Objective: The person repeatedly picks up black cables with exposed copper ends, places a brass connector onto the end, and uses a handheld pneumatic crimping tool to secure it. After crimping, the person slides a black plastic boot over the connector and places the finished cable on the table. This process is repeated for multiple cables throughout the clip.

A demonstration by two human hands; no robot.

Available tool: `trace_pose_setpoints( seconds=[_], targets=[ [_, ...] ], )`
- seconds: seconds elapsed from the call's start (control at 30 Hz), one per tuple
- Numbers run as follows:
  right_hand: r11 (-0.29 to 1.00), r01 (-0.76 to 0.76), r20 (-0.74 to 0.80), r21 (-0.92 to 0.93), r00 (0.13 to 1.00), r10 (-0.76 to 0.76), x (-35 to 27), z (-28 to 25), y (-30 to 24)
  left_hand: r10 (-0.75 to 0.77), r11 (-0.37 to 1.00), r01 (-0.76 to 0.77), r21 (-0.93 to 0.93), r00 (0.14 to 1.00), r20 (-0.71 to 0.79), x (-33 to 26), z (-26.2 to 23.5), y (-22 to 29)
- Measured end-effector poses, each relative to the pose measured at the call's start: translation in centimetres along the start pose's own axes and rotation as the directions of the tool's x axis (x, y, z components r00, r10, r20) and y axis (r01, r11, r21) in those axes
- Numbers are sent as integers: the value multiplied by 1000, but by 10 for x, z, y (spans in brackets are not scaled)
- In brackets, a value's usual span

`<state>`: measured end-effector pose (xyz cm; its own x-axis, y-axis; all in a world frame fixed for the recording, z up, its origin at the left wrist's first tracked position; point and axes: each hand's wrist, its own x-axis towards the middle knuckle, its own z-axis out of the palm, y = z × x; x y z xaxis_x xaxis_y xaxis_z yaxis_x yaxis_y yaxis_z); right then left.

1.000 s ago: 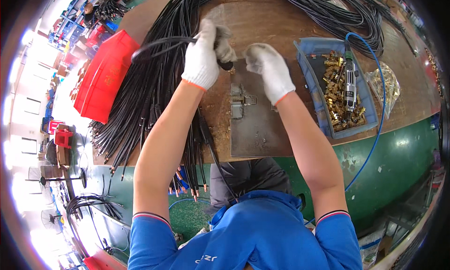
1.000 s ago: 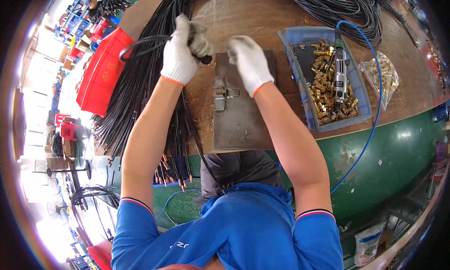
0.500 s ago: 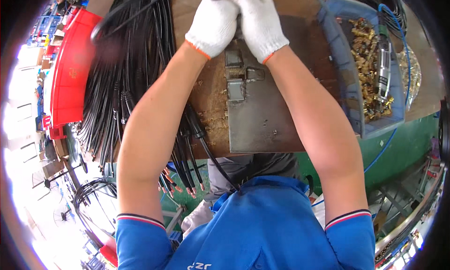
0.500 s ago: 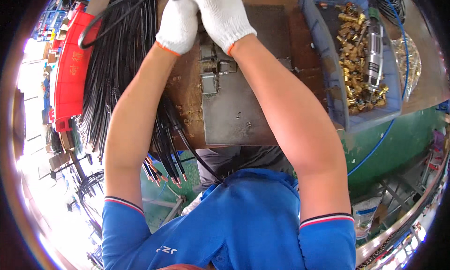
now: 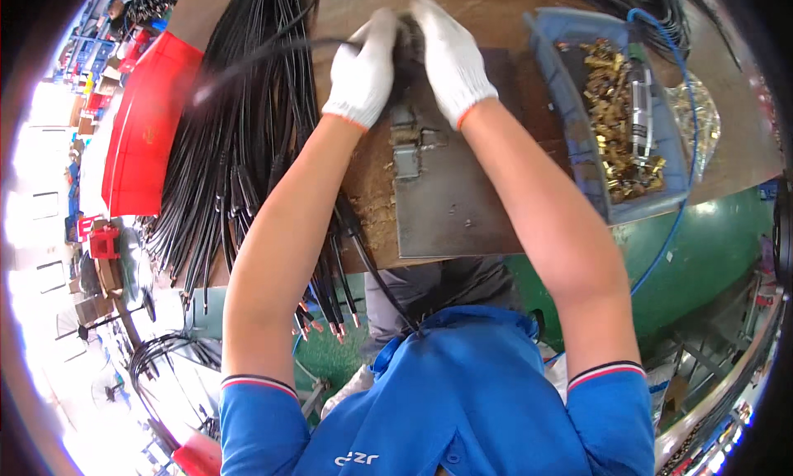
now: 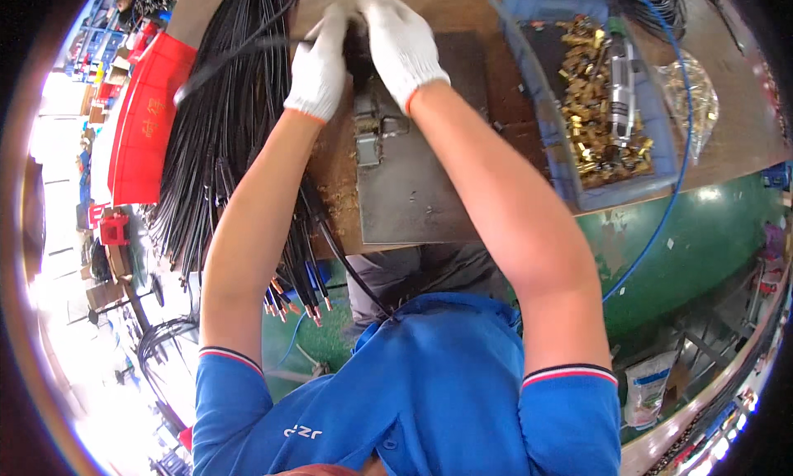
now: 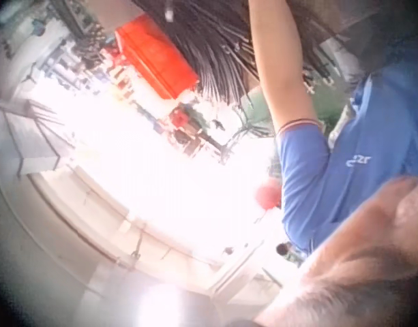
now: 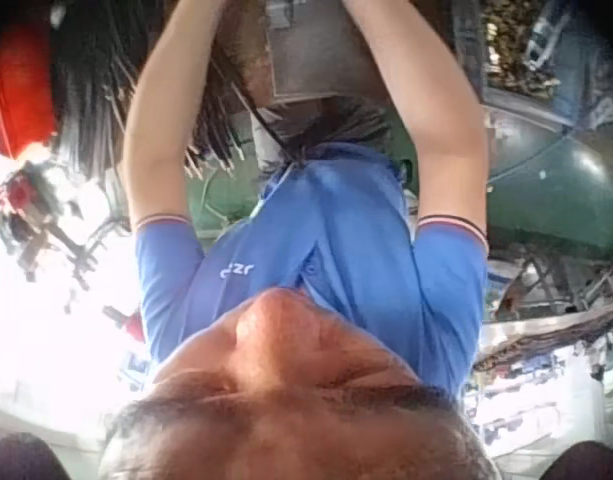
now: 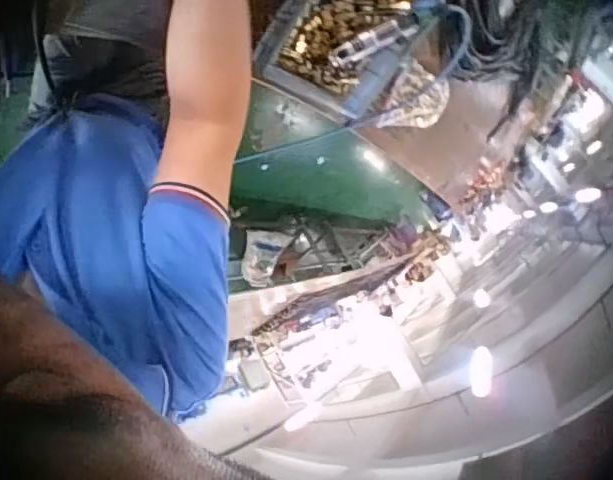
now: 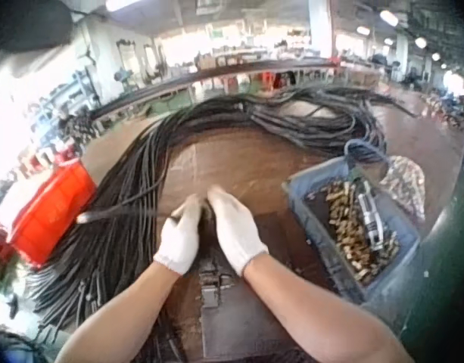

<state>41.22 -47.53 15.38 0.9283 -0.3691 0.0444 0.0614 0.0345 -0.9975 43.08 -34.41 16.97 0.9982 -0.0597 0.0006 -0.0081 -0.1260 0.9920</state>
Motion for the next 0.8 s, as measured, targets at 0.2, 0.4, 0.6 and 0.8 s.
trace_pose_setpoints(
  seconds=[0.2,0.4,0.6,0.8],
  targets=[
    [991,124,68,41,990,-126,-71,-44,-26,-137,732,206,-649,978,156,-57,-35,22],
    [899,428,348,-91,860,-374,-128,-41,-64,-253,422,425,-801,904,346,-113,-22,28],
    [731,676,401,-90,697,-595,-132,-43,-71,-147,407,406,-819,913,380,-117,-23,17],
    [761,647,406,-52,710,-576,-99,-36,-72,-248,428,441,-789,897,367,-122,-21,32]
  ],
)
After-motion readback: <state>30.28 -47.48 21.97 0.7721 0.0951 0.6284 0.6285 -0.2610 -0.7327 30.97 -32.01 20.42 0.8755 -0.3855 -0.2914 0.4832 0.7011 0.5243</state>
